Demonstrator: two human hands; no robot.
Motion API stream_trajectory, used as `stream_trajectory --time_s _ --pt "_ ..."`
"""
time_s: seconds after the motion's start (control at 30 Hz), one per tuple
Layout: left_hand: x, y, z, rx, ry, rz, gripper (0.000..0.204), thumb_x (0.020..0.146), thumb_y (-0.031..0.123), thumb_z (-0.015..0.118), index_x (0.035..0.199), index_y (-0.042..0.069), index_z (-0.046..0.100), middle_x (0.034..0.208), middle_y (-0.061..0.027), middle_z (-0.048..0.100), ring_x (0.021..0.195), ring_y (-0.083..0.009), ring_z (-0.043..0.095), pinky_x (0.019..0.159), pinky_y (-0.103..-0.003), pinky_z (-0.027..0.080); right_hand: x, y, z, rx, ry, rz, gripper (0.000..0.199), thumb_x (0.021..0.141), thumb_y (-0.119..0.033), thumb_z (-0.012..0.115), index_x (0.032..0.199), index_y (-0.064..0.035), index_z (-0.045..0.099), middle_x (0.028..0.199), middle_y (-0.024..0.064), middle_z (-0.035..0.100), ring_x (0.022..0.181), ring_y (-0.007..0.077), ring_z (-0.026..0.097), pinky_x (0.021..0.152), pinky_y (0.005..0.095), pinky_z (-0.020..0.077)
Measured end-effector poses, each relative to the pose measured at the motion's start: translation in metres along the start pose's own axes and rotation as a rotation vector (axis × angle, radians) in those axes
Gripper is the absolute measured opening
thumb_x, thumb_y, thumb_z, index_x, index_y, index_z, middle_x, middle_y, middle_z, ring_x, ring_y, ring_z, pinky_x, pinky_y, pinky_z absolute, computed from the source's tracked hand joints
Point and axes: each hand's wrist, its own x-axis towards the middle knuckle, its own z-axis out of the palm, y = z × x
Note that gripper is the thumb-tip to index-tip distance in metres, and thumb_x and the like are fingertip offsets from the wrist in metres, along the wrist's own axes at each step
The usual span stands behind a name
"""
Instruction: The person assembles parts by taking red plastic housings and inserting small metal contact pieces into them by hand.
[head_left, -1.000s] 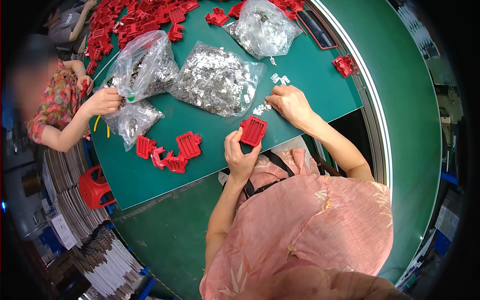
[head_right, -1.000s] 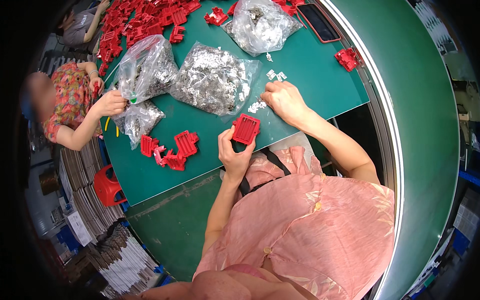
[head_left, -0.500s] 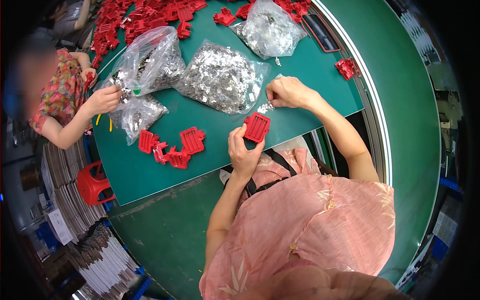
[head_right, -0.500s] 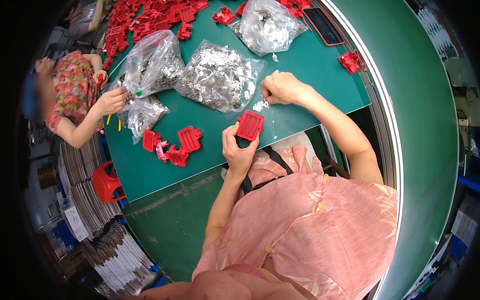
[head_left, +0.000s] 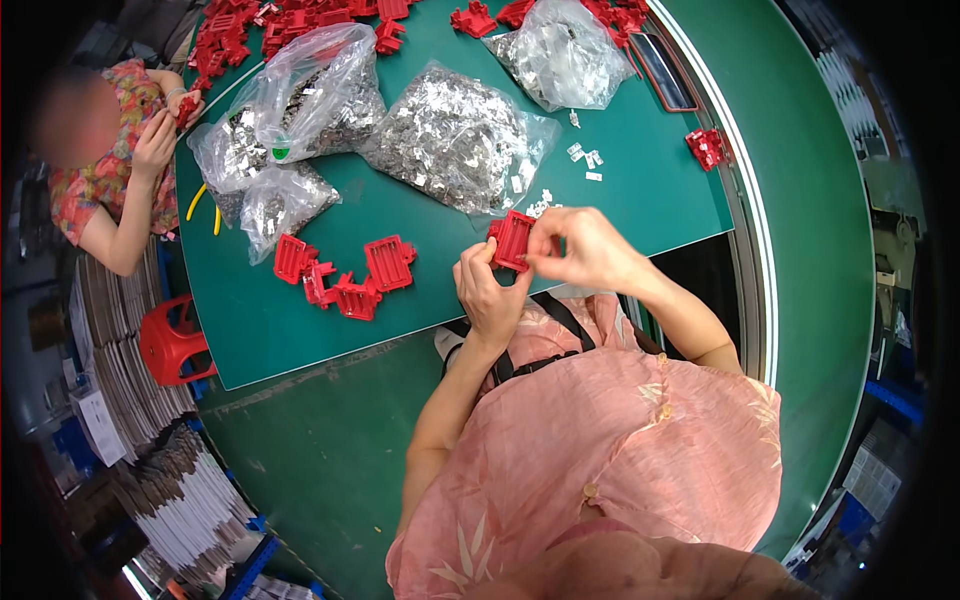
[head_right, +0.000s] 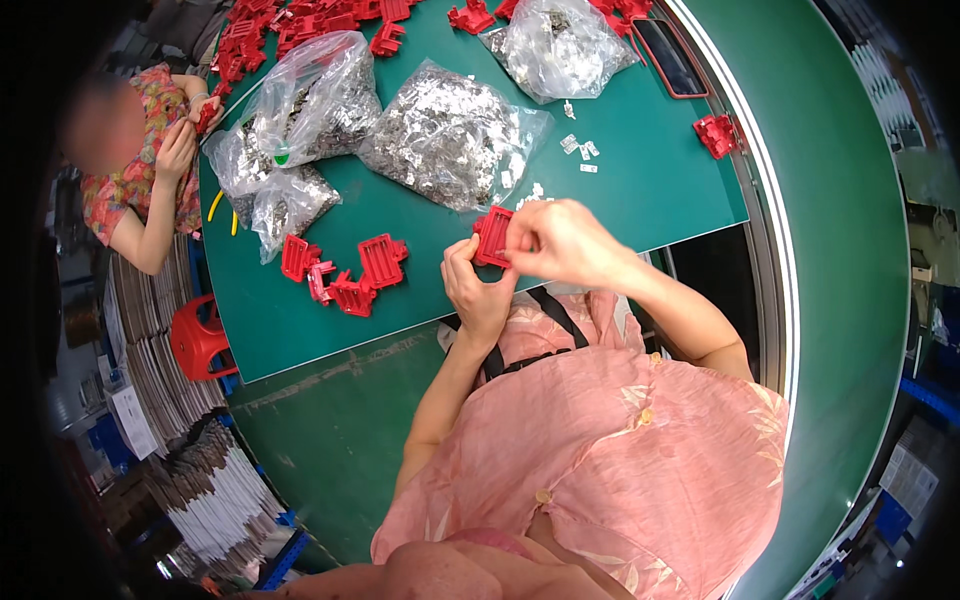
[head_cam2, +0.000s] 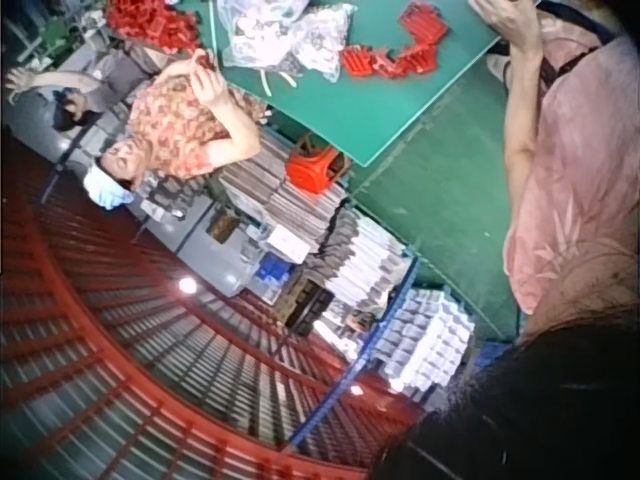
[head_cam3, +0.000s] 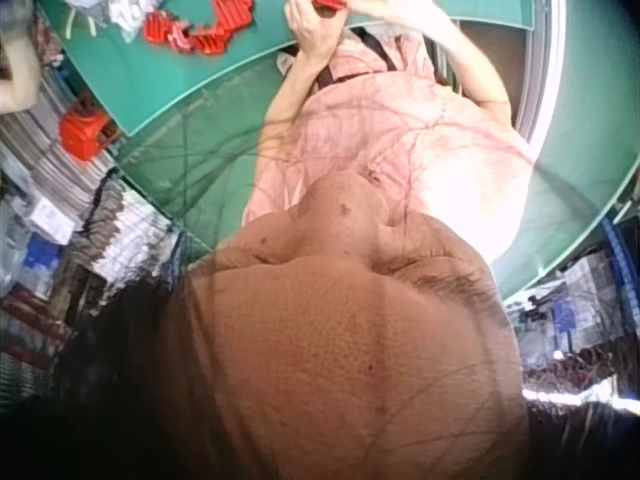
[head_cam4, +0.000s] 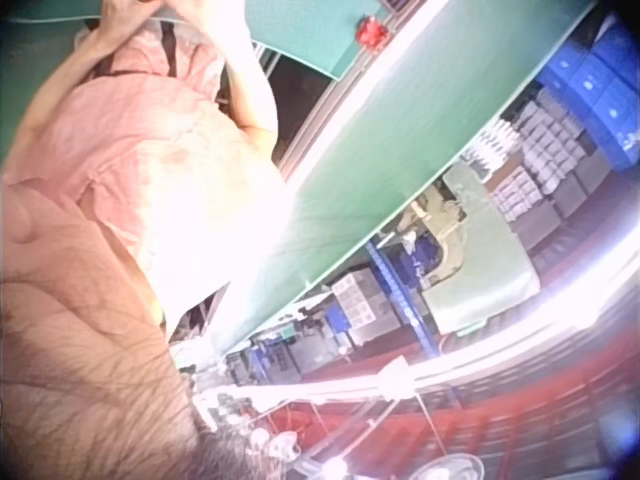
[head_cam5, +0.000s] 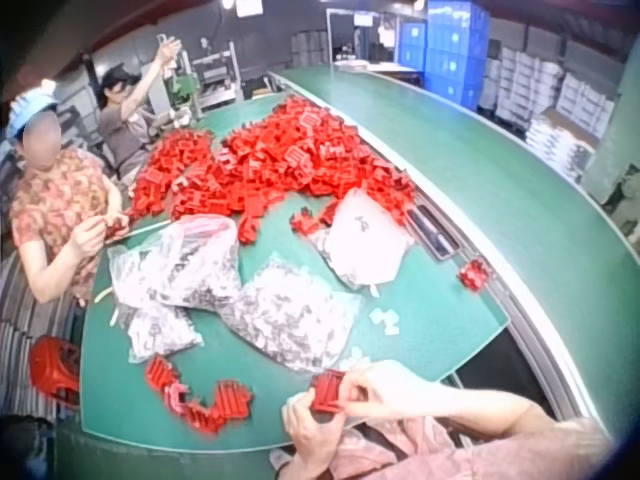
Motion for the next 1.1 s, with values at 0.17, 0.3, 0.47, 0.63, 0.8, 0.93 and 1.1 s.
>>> stream_trajectory --time_s 0.17,0.3,0.47,0.63,0.8,0.93,1.1 --pt "-0.007 -0.005 0.001 0.007 0.010 0.046 0.053 0.069 0.013 0.085 0.112 0.000 0.057 0.102 -0.0156 0.061 0.093 -0.0348 0.061 0.081 -0.043 0.047 0.004 -0.006 0.016 -0.138 -0.065 0.017 0.013 0.070 -0.011 0.071 0.073 -0.0006 0.064 0.071 0.0114 0.064 0.062 0.0273 0.063 0.059 0.0360 0.0491" --pt "-0.010 -0.007 0.003 0.022 0.027 0.085 0.053 0.071 0.014 0.085 0.113 0.000 0.056 0.102 -0.0155 0.061 0.092 -0.0343 0.062 0.081 -0.043 0.047 0.006 -0.006 0.014 -0.215 -0.105 -0.021 0.014 0.068 -0.013 0.071 0.071 -0.0020 0.063 0.072 0.0119 0.066 0.063 0.0304 0.064 0.059 0.0384 0.0486" --pt "-0.010 -0.008 0.003 0.037 0.027 0.112 0.050 0.074 0.014 0.083 0.113 -0.001 0.057 0.102 -0.0159 0.062 0.091 -0.0333 0.062 0.079 -0.043 0.047 0.009 -0.012 0.010 -0.252 -0.115 -0.020 0.016 0.066 -0.015 0.072 0.071 -0.0025 0.063 0.072 0.0121 0.066 0.064 0.0319 0.064 0.060 0.0401 0.0487" --pt "-0.009 -0.006 0.003 0.057 0.028 0.141 0.046 0.074 0.011 0.082 0.111 -0.001 0.059 0.101 -0.0162 0.063 0.090 -0.0339 0.062 0.078 -0.044 0.047 0.012 -0.010 0.013 -0.317 -0.145 -0.038 0.016 0.066 -0.015 0.071 0.071 -0.0024 0.063 0.074 0.0115 0.065 0.068 0.0314 0.065 0.060 0.0406 0.0493" --pt "-0.005 -0.002 -0.001 0.110 0.076 0.145 0.045 0.075 0.010 0.081 0.113 -0.003 0.060 0.097 -0.0143 0.062 0.087 -0.0320 0.061 0.077 -0.043 0.048 0.010 -0.011 0.021 -0.290 -0.054 -0.114 0.010 0.077 -0.012 0.073 0.081 -0.0044 0.067 0.079 0.0109 0.065 0.068 0.0308 0.064 0.060 0.0394 0.0503" --pt "-0.002 0.004 -0.004 0.081 0.026 0.104 0.048 0.071 0.015 0.082 0.111 -0.001 0.061 0.094 -0.0107 0.063 0.088 -0.0285 0.063 0.080 -0.041 0.045 -0.002 0.009 0.037 -0.247 0.127 -0.290 0.014 0.079 -0.010 0.071 0.092 -0.0059 0.068 0.081 0.0081 0.060 0.072 0.0287 0.061 0.060 0.0386 0.0507" --pt "-0.005 0.002 -0.017 0.118 -0.021 -0.005 0.050 0.069 0.020 0.082 0.112 0.003 0.063 0.104 -0.0110 0.063 0.100 -0.0299 0.061 0.087 -0.044 0.042 -0.015 0.023 0.050 -0.470 0.122 -0.456 0.026 0.083 -0.009 0.071 0.108 -0.0083 0.072 0.085 0.0053 0.058 0.076 0.0222 0.058 0.061 0.0370 0.0504"
